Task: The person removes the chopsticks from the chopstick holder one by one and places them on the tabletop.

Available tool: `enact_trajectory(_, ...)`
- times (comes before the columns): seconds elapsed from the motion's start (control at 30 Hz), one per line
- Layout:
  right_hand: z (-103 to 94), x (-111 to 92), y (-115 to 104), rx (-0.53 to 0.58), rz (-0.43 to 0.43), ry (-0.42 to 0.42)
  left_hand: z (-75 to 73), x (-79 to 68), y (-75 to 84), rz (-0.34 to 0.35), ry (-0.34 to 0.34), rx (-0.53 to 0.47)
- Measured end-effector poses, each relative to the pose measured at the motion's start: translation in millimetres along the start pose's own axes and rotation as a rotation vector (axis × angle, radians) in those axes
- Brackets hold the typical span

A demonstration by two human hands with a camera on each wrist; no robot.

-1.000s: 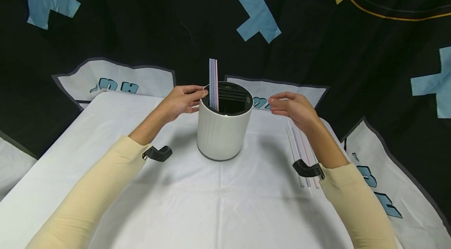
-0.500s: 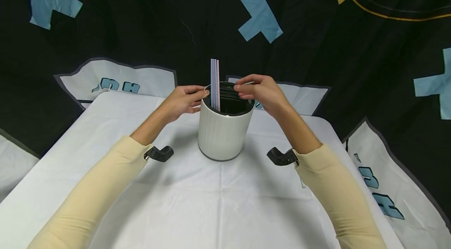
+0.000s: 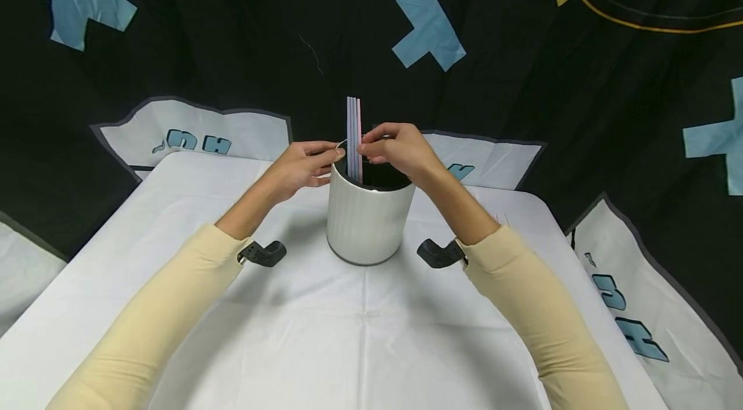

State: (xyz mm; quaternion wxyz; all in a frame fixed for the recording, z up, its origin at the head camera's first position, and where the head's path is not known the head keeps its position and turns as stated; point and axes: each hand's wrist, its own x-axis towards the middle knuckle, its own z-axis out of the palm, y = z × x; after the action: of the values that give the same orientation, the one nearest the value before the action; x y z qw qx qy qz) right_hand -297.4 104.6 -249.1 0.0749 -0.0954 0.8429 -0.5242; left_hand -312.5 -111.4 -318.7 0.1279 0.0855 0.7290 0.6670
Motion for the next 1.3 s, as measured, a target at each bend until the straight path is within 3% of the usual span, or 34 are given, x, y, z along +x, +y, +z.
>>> enact_trajectory(0.17,2.8,0.8,6.3,-0.057,-0.038,0.007,0.6,0.2,1.1,0.000,-0.001,0.000)
enact_trajectory(0.43,3.8,0.5,8.6,-0.003,-0.064,0.062,1.7,-1.0,1.3,0.003,0.003,0.003)
enact_trajectory(0.8,-17.9,-7.0,10.2,0.285,-0.065,0.135,2.6,0.5,1.8,0.004,0.009,0.005)
enact_trajectory(1.3,-50.1,-16.7,23.2,0.530,-0.077,0.303,0.3,-0.8,0.4,-0.012,0.012,0.012)
